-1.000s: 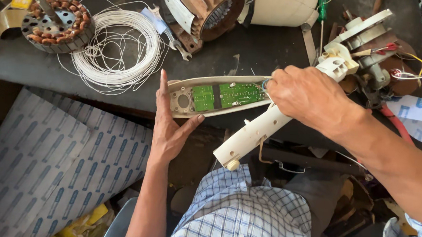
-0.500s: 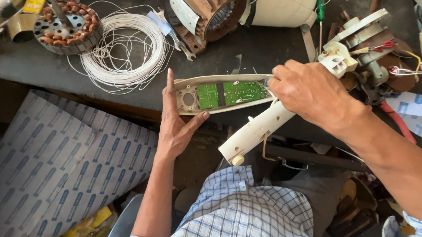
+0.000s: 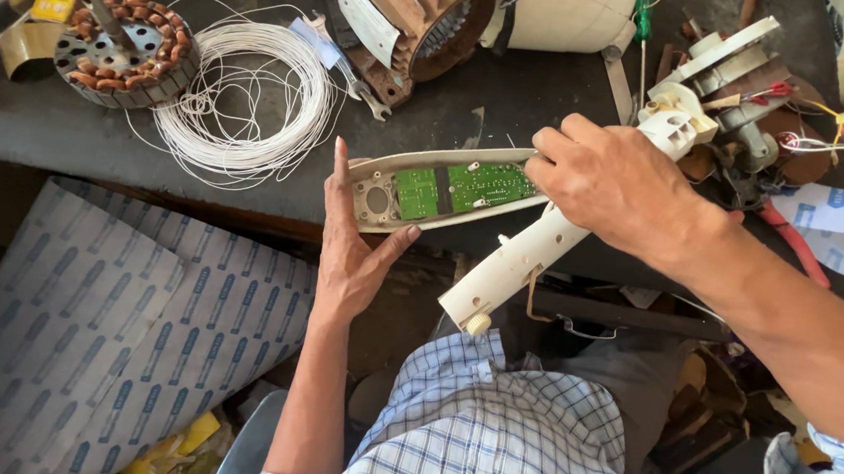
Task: The person disassembles a white plastic housing to access a green circuit board. Using a screwdriver, they remove screws and extract the board, then manipulate and reconnect several colored wires before placing the board back into the housing.
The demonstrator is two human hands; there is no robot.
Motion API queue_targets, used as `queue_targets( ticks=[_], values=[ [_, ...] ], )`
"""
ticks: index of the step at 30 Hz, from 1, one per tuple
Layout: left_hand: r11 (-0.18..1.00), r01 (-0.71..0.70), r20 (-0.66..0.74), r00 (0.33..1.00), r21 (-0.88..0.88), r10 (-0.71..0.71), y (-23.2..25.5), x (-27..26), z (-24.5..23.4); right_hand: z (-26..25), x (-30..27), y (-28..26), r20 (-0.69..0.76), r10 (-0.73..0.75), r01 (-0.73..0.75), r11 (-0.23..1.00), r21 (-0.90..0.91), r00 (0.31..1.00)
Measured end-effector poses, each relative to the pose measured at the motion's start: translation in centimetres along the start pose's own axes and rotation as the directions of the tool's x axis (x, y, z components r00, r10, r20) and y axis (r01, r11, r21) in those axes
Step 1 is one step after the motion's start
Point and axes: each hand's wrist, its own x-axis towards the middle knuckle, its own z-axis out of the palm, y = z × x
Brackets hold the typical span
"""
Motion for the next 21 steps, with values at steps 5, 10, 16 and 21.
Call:
queue_targets(
  ticks=[5, 10, 16, 21],
  values=[
    [0.999, 0.031, -0.002, 1.000, 0.019, -0.031, 0.0, 0.1, 0.1, -0.3, 0.0, -0.3, 0.093, 0.110, -0.097, 0.986, -0.134, 0.990],
    [0.999, 0.033, -0.002, 0.999, 0.024, -0.033, 0.4, 0.0, 0.0, 0.0, -0.6, -0.2, -0.046, 0.026, -0.026, 1.000, 0.008, 0.999],
    [0.998, 0.068, 0.009, 0.998, 0.005, -0.068, 0.6, 0.1, -0.1, 0.3, -1.5, 0.1, -0.143, 0.046, -0.049, 0.999, -0.013, 0.989],
    [1.000, 0.028, 0.010, 1.000, 0.010, -0.028, 0.6, 0.1, 0.0, 0.5, -2.6, 0.4, -0.185, 0.074, -0.086, 0.995, -0.056, 0.980]
  ],
)
